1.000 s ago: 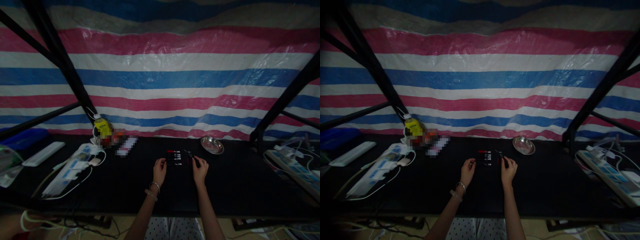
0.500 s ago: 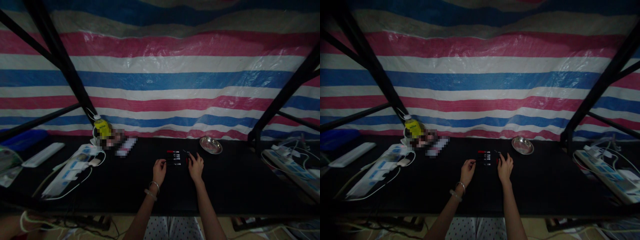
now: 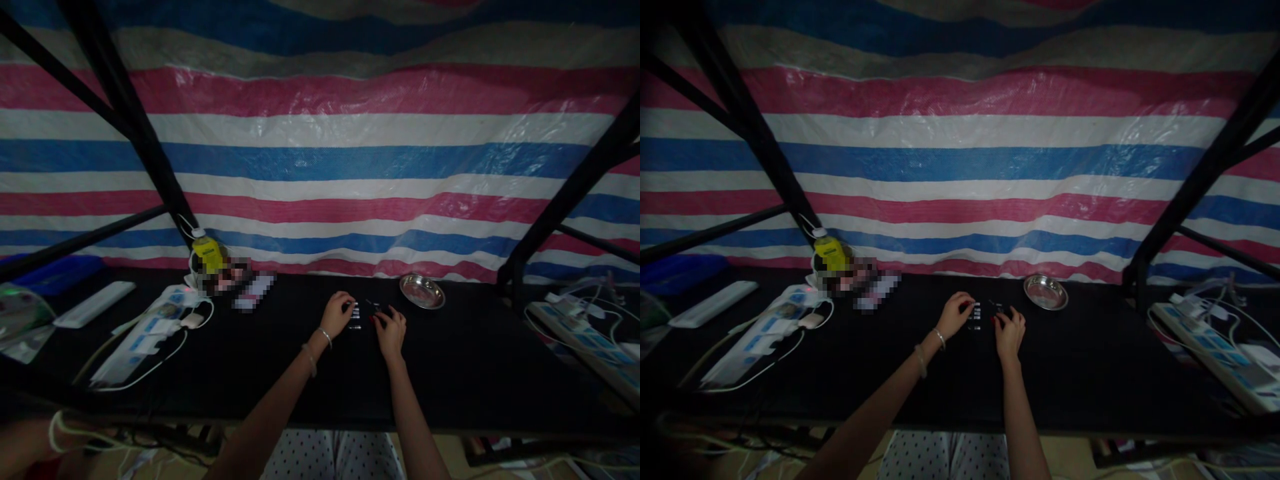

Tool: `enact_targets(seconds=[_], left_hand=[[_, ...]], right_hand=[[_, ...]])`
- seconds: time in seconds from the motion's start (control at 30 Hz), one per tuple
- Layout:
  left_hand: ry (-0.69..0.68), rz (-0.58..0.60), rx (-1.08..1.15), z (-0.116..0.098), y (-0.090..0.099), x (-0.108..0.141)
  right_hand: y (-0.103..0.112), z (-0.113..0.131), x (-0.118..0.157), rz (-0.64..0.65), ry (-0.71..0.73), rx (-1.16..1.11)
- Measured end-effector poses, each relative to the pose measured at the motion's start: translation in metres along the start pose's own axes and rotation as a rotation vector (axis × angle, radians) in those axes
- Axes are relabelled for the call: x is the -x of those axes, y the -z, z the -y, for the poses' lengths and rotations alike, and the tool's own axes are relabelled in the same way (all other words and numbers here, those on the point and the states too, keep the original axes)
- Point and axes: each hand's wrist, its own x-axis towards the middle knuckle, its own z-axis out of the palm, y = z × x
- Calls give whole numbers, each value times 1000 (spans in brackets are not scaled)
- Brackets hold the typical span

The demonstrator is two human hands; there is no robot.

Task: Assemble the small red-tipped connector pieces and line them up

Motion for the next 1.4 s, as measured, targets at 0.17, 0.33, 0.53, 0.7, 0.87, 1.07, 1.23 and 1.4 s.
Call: enact_targets(seconds=[0.17,0.33,0.53,0.7,0.87,1.07,1.23,1.4], left_hand=[[-79,341,-272,-10,-25,-33],[-106,432,-335,-9,-41,-48],[-95,502,-414,-1,-50,-51],[-82,503,-458,1,-51,-44],[-73,435,-480,-5,-49,-45],[-103,424,-446,-4,-51,-56],[-123,498,-442,3,-59,-57],[-165,538,-440,-3,-71,-62]], right_hand=[[5,1,0,-131,17,-169],[8,4,0,-251,-10,-256],[5,3,-1,-241,23,-277],[7,8,0,-258,-71,-303],[10,12,0,-258,-93,-334],[9,11,0,-250,-114,-345],[9,11,-1,-234,-127,-368],[8,11,-1,-248,-154,-374]])
